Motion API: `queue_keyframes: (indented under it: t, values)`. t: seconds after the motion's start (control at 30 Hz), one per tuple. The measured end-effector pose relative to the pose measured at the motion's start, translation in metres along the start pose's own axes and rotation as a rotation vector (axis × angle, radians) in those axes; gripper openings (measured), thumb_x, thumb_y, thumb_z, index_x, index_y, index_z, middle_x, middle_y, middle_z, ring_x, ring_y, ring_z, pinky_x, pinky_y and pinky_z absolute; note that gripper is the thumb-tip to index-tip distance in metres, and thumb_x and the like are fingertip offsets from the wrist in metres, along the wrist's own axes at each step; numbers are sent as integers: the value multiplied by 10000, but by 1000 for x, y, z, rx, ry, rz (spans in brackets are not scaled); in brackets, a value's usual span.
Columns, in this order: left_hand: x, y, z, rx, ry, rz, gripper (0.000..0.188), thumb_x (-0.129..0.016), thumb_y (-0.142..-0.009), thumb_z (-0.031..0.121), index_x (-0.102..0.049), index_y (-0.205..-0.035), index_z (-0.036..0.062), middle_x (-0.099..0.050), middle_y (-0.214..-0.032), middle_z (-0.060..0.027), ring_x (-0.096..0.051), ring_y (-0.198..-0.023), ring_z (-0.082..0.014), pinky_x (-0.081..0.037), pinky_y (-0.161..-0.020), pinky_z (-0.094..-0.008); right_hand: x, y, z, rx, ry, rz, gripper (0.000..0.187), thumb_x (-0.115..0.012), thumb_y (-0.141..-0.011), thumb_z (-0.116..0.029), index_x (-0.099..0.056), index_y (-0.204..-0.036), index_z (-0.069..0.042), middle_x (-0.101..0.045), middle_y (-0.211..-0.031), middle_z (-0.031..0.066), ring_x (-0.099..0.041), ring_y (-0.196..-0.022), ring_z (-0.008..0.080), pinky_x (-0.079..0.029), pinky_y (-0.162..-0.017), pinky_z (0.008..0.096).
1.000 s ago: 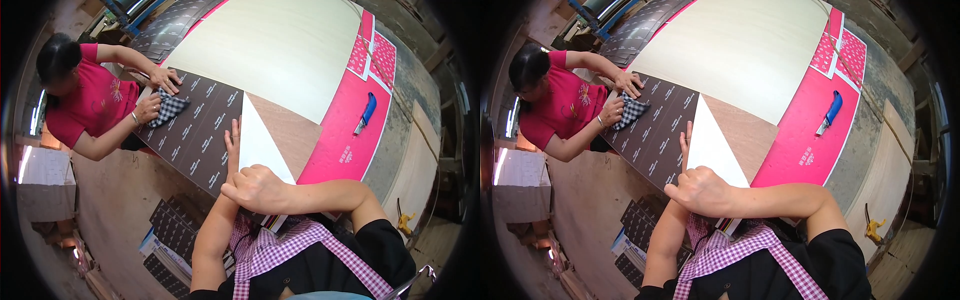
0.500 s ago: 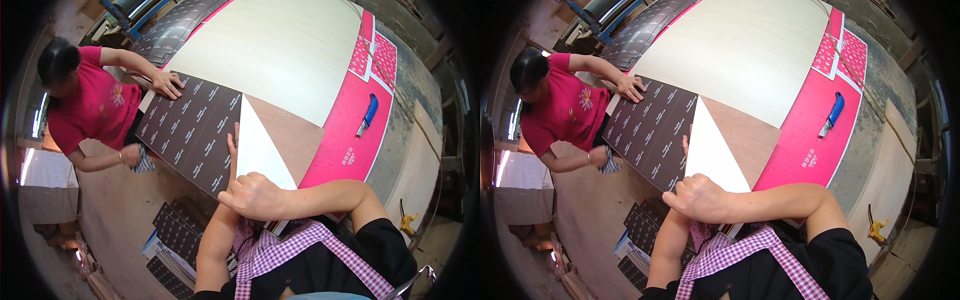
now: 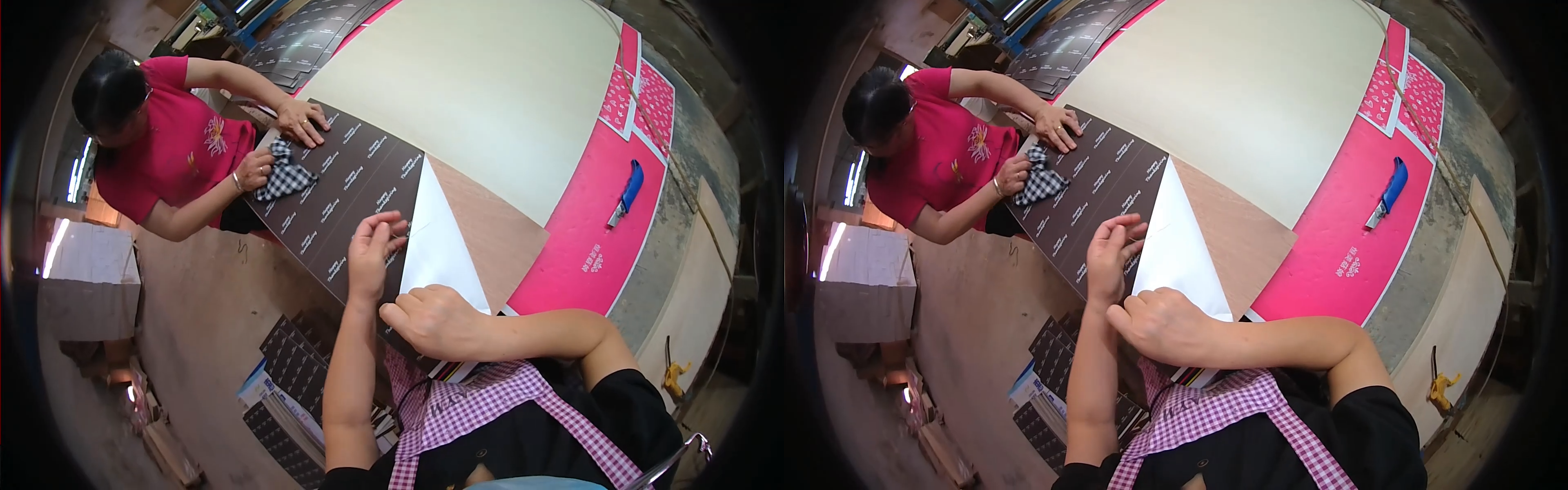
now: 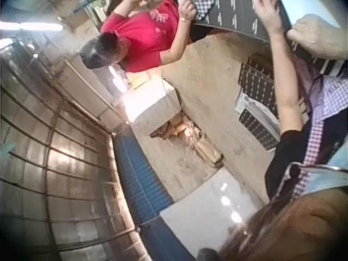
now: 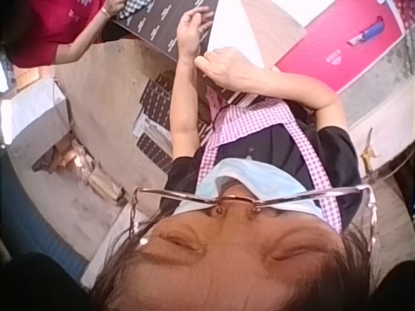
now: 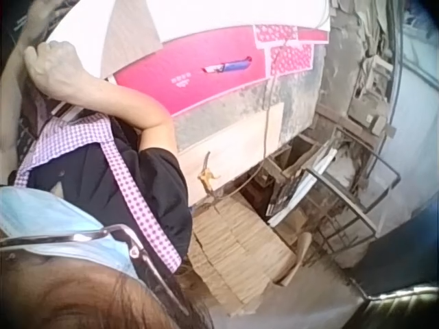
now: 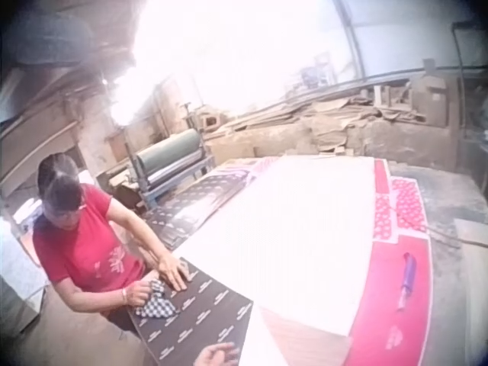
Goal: The recorder is applying a printed decorative sheet to a wooden board, smoothing it with a rag, and trimming the edges using a utility knife.
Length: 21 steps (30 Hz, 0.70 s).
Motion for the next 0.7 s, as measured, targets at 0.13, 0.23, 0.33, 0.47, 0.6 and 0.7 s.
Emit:
queue_keyframes:
  t: [0.13,0.23,0.33,0.47,0.6,0.7]
  values:
    - [4,11,17,158,-80,-107,275,-508,-934,276,-565,-982,12,-612,-925,-56,-580,-857,-107,-463,-733,-235,-4,1,-1,-7,1,11,122,-569,-690,-95,-464,-733,-51,-515,-598,64,-592,-556,202,-461,-483,315]
    - [1,9,20,100,-357,-128,230,-579,-893,238,-583,-918,9,-613,-820,-31,-557,-756,-81,-439,-657,-221,-5,0,-4,8,5,5,123,-569,-691,-97,-463,-734,-50,-512,-596,62,-590,-554,200,-460,-481,313]
    - [-6,7,26,23,-522,-104,148,-640,-834,135,-592,-822,-5,-591,-707,-15,-501,-661,-54,-409,-581,-221,-8,1,-4,16,-8,-2,121,-567,-695,-101,-465,-736,-48,-505,-592,58,-589,-553,198,-459,-479,314]
    - [17,18,30,-110,-384,103,116,-595,-853,88,-588,-815,-22,-609,-703,-42,-556,-651,-83,-447,-620,-219,-6,3,-4,16,0,9,111,-560,-705,-103,-468,-737,-50,-502,-588,55,-590,-550,196,-460,-476,313]
    - [87,75,37,-93,-132,181,394,-393,-970,210,-583,-726,-34,-600,-653,-95,-612,-655,-176,-469,-662,-265,-10,10,2,-5,-39,-21,163,-568,-690,-108,-512,-823,-33,-490,-610,53,-553,-547,194,-452,-494,309]
    - [81,109,59,-20,-1376,322,184,-496,-872,97,-604,-841,-48,-587,-1024,-155,-608,-868,-216,-475,-752,-304,-14,12,4,19,-39,-40,158,-561,-698,-119,-505,-818,-34,-493,-610,47,-549,-543,182,-443,-479,293]
Point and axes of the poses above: each hand's wrist, its own y-axis away from the middle knuckle, its own x-axis out of the back of the hand, z = x × y, the point moved 6 cm from there along -y, towards the middle knuckle
